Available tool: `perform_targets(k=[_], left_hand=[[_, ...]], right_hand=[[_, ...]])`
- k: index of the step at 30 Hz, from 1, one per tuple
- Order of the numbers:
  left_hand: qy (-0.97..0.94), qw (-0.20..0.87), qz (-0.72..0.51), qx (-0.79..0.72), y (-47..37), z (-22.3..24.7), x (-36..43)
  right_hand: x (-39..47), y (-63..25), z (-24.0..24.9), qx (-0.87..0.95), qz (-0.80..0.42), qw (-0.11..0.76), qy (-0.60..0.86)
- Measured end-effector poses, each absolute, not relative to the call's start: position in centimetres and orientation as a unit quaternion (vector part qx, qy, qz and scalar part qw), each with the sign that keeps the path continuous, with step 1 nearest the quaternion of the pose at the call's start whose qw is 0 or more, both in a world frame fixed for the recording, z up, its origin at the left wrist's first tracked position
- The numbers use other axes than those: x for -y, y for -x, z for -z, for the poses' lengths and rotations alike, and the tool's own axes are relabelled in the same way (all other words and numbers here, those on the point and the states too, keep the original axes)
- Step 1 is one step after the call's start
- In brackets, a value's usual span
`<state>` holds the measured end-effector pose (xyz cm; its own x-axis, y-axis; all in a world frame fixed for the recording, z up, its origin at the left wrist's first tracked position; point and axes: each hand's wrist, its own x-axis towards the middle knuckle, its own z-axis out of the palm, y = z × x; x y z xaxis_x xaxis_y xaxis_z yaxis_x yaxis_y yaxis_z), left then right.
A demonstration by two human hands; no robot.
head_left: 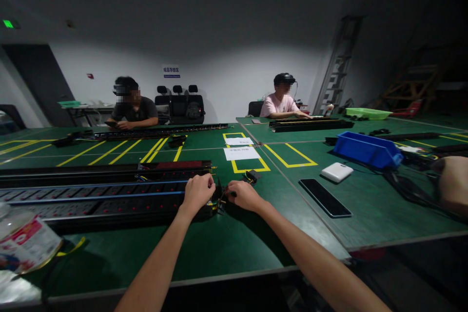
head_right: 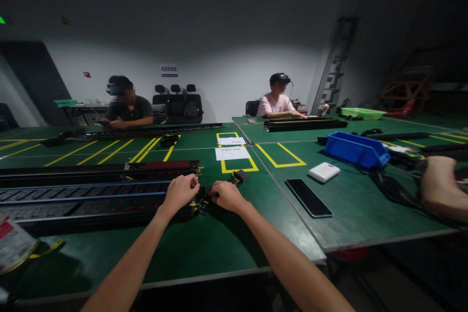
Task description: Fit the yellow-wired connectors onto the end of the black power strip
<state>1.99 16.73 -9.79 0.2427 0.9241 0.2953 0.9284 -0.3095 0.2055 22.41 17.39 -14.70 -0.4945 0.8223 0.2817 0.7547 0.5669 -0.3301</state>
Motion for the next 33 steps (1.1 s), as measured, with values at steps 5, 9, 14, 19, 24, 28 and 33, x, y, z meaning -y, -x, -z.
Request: perform_targets(k=[5,9,14,19,24,28,33], left_hand=[[0.791,0.006,0.182,0.584,-1.9,10.0,-16.8],[0.791,0.046,0.170,0.586,-1.9,10.1,-16.9],[0.785,0.079,0.163,0.593,-2.4,9.8,-16.5],[0.780,0.070,0.183,0.595,-2.4,9.7,-16.4],[0.782,0.037,0.196,0.591,-2.1,10.0,-16.8],[0.782,0.018,0.206,0.588,-2.0,10.1,-16.9],[0.774,0.036,0.194,0.601,-2.1,9.8,-16.6]], right_hand=[[-17.6,-22.3,15.0,0.861,-0.111,0.226,0.443],[-18.2,-22.0,15.5,0.832,-0.177,0.282,0.445],[-18.7,-21.7,16.0,0.735,-0.300,0.383,0.473],[-18.3,-21.3,15.9,0.638,-0.474,0.393,0.463],[-17.5,-21.0,15.4,0.625,-0.569,0.363,0.392],[-17.2,-20.9,15.4,0.618,-0.581,0.362,0.386],[-17.7,-20.8,15.5,0.580,-0.590,0.392,0.403]])
